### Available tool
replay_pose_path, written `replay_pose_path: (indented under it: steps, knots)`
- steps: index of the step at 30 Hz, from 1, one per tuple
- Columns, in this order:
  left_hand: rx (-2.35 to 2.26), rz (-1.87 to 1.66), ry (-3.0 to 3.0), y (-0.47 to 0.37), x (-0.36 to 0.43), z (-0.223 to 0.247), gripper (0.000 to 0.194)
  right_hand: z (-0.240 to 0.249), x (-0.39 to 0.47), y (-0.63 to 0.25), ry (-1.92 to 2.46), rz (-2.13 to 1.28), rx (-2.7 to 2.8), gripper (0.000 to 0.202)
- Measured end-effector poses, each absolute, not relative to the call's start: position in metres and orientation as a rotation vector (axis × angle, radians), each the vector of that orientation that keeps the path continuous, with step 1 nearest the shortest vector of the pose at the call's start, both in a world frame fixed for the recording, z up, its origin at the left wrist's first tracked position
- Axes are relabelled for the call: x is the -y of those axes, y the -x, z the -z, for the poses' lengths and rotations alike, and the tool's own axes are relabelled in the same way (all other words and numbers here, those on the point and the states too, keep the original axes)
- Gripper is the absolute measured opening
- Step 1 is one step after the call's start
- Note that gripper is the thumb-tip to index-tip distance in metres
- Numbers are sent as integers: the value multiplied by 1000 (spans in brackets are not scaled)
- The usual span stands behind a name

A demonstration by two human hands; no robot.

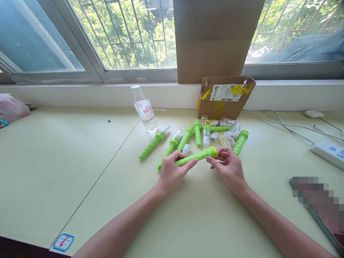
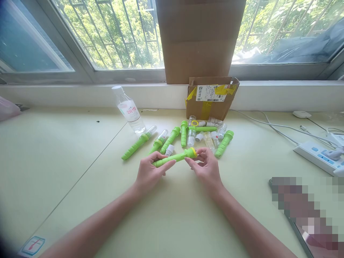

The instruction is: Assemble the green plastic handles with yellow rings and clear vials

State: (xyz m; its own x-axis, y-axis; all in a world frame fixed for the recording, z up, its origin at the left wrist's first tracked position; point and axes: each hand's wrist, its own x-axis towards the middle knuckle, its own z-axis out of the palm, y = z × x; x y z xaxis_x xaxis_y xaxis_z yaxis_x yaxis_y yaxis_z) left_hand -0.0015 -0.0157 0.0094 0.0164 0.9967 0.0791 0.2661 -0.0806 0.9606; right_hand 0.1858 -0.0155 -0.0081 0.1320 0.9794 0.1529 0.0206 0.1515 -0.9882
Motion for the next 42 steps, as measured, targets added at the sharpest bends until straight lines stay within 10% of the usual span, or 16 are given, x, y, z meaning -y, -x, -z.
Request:
replay_pose_path:
  steps: [42]
  knots:
    - [-1256,-1077,-1407,1,16,-14,35,7,19,-185,1091,-987,1180,38]
